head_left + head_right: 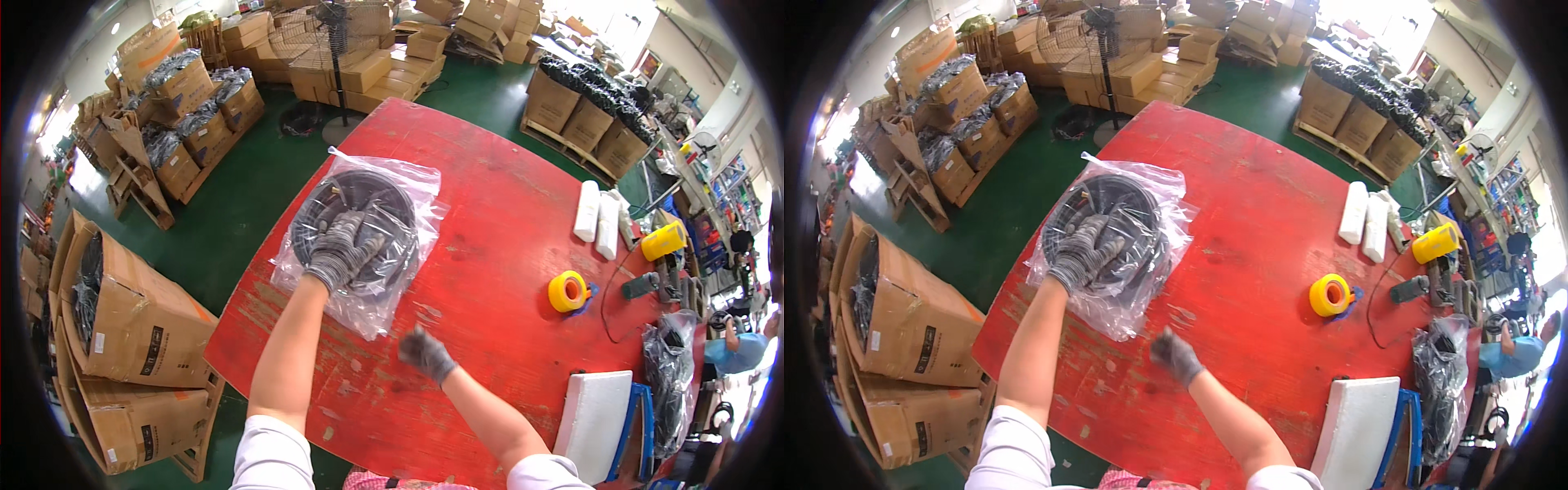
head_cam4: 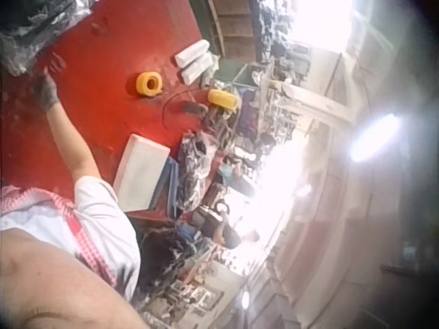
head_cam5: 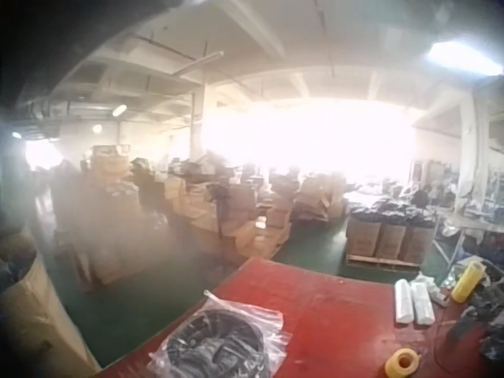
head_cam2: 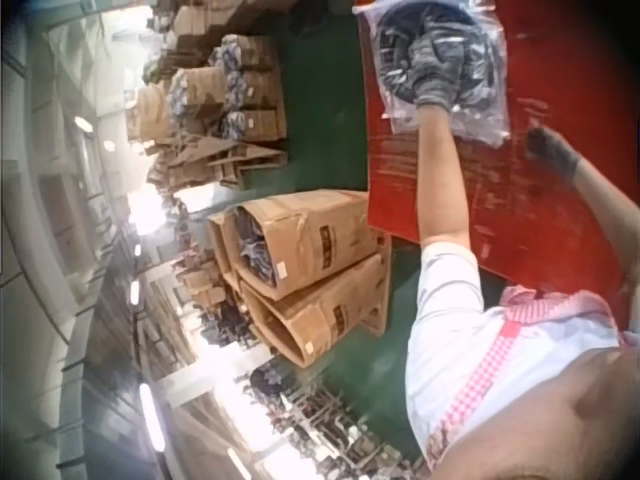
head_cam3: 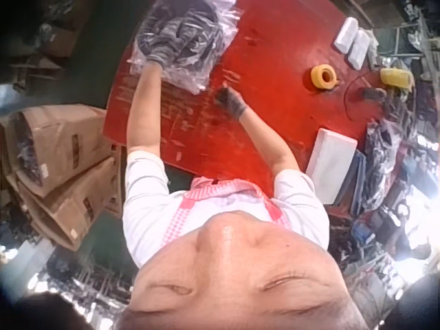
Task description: Packaging black hose coils into plastic bags and sealing them using a manual heat sealer.
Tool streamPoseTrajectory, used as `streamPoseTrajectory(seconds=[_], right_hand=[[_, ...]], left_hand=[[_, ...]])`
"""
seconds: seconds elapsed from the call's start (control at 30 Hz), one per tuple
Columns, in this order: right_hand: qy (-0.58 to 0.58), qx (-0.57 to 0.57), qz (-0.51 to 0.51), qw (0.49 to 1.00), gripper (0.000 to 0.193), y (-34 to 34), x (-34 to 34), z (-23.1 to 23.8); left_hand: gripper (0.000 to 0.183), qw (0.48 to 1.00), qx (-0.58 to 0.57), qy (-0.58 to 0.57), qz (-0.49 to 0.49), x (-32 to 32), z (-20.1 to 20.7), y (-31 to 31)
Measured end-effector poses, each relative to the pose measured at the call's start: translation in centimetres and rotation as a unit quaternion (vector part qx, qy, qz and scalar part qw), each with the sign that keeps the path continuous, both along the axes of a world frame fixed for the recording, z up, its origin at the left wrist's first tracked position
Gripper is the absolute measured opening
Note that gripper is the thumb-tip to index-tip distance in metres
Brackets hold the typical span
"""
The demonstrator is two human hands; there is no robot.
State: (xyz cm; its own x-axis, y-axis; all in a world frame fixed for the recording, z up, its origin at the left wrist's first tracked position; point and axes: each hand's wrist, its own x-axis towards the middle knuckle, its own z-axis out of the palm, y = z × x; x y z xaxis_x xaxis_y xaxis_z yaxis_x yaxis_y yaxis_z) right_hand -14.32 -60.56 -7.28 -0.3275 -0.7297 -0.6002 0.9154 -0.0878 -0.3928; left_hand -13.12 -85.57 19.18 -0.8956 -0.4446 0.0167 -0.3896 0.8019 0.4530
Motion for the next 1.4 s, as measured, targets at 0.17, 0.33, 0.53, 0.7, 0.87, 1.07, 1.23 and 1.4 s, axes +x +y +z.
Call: streamPoseTrajectory(seconds=[0.17,0.33,0.53,0.7,0.87,1.07,1.23,1.4], right_hand=[[0.254,0.184,0.178,0.933,0.031,19.0,12.2,-0.4],[0.413,0.349,0.423,0.727,0.039,32.4,19.8,8.2],[0.467,0.343,0.466,0.668,0.035,40.4,23.1,11.9],[0.587,0.302,0.456,0.597,0.033,47.8,23.1,9.6],[0.649,0.331,0.407,0.551,0.027,59.0,23.4,10.0],[0.572,0.414,0.275,0.652,0.031,69.4,27.4,11.1],[0.524,0.487,0.143,0.684,0.03,72.6,28.5,11.7],[0.414,0.53,0.001,0.74,0.025,75.7,29.1,12.9]], left_hand=[[0.065,1.0,-0.021,0.007,0.021,0.7,-1.6,-0.9],[0.056,0.986,0.15,0.055,0.052,2.3,-2.2,-0.2],[0.034,0.933,-0.23,0.249,-0.12,5.6,0.4,18.1],[0.053,0.887,-0.105,-0.139,-0.428,15.1,-7.0,39.4],[0.061,0.837,-0.057,-0.35,-0.417,19.9,-12.3,51.2],[0.056,0.847,-0.076,-0.239,-0.468,17.5,-11.9,60.3],[0.069,0.84,-0.114,-0.221,-0.482,15.8,-15.0,66.1],[0.068,0.83,-0.087,-0.184,-0.519,14.8,-16.2,71.8]])
